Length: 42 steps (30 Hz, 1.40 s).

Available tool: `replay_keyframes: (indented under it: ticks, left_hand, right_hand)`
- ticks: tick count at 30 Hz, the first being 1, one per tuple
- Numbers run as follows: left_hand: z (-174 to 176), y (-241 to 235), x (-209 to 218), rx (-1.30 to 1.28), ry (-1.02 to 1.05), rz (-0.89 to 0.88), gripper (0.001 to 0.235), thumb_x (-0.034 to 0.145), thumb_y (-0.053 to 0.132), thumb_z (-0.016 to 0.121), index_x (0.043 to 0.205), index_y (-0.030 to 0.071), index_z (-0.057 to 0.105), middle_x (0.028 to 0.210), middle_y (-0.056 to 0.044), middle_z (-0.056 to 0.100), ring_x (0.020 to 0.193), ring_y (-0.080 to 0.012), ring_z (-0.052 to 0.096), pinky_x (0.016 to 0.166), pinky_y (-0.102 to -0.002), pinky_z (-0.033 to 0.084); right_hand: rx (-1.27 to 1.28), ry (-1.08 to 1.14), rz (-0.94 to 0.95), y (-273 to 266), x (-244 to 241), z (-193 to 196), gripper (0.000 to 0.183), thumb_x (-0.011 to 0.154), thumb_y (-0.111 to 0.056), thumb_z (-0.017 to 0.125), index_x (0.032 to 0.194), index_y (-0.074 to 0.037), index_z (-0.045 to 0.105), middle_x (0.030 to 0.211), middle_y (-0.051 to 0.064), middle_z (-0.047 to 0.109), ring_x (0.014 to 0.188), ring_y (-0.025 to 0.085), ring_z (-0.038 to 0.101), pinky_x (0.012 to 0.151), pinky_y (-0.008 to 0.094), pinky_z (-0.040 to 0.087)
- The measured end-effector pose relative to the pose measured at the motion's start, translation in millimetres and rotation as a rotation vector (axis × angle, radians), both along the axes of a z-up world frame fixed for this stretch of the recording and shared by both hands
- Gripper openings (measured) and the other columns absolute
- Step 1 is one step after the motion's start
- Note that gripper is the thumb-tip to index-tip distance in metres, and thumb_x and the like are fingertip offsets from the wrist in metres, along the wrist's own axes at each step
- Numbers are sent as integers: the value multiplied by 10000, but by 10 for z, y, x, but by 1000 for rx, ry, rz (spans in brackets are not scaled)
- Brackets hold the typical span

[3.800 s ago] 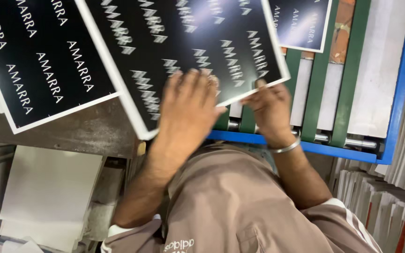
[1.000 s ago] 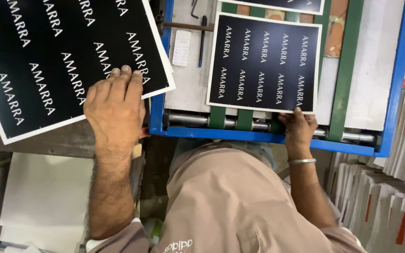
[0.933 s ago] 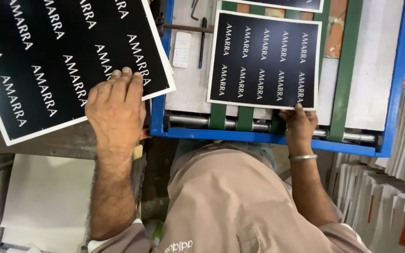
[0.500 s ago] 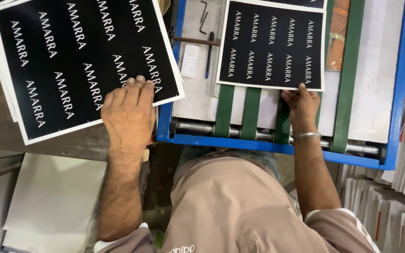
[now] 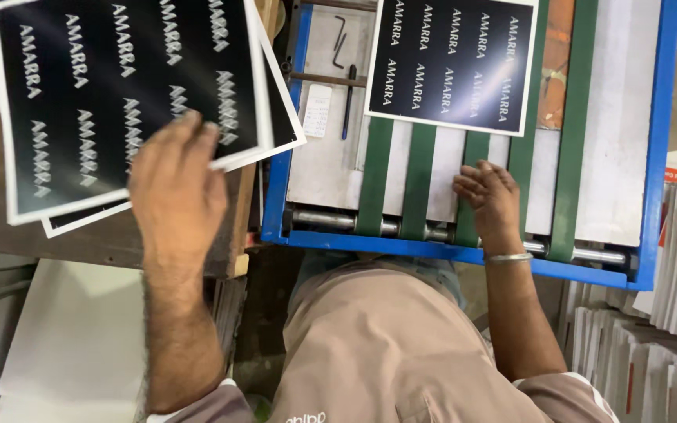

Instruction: The person picks up printed black sheets from a stack and places them onto a machine with green conveyor belts, while also straightening and aligning the stack of sheets.

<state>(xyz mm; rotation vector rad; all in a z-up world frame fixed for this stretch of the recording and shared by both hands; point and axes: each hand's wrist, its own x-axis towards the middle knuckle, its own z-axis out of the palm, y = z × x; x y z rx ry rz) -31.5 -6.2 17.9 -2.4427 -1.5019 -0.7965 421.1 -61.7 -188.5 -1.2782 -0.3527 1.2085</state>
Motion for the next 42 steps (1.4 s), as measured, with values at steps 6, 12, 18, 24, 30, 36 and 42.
replay_keyframes:
  ticks: [6, 12, 18, 24, 30, 36, 42]
  left_hand:
    - [-100, -44, 754, -73, 248, -168, 405, 923, 139, 685, 1278, -49, 635, 1284, -189, 667, 1248, -320, 607, 1114, -455, 452]
    - [-182, -314, 1348, -113, 116, -310, 600, 877, 353, 709, 1333, -28, 629, 1379, -191, 626, 1311, -336, 548, 1133, -531, 397]
    - [-17, -61, 649, -125, 249, -50, 593, 937, 401, 712, 1336, -30, 629, 1397, -221, 615, 1343, -353, 533, 1133, -549, 373]
    - [-115, 75, 284, 48, 369, 45, 421, 954, 81, 719, 1365, 3, 664, 1401, -161, 661, 1336, -297, 616, 1149, -414, 485]
    - [-196, -19, 250, 31, 211, 2, 354, 915, 45, 737, 1267, 30, 711, 1298, -127, 712, 1232, -280, 670, 1038, -412, 539]
    - [-212, -24, 286, 50, 174, 8, 325, 916, 57, 748, 1240, 39, 722, 1273, -109, 720, 1199, -271, 677, 999, -407, 537]
    - [-189, -33, 296, 25, 187, 25, 341, 908, 64, 751, 1246, 38, 718, 1273, -111, 716, 1194, -269, 674, 994, -414, 531]
  right_hand:
    - [317, 43, 560, -51, -899, 910, 392, 1046, -152, 548, 1395, 26, 516, 1240, 165, 672, 1075, 270, 712, 955, 416, 611]
    - [378, 219, 294, 7, -1302, 938, 230, 1119, -97, 612, 1216, 109, 574, 1056, 146, 704, 944, 274, 723, 862, 444, 640]
    - [193, -56, -172, 104, -220, 289, 187, 1084, -74, 657, 1101, 56, 525, 848, 154, 684, 666, 249, 712, 659, 375, 652]
    - [54, -220, -316, -283, 523, -219, 180, 1016, -42, 649, 1156, 0, 545, 849, 121, 695, 648, 231, 704, 616, 364, 654]
    - [-76, -130, -301, -682, 438, -417, 120, 1009, -56, 657, 1077, -11, 569, 834, 101, 685, 684, 223, 708, 616, 352, 659]
    - [-20, 7, -308, -398, 374, -445, 178, 1060, -96, 691, 988, 25, 581, 779, 94, 627, 674, 224, 686, 654, 373, 657]
    - [34, 44, -292, 33, 400, -429, 143, 1026, -84, 662, 1055, 15, 563, 825, 109, 641, 709, 240, 694, 686, 381, 650]
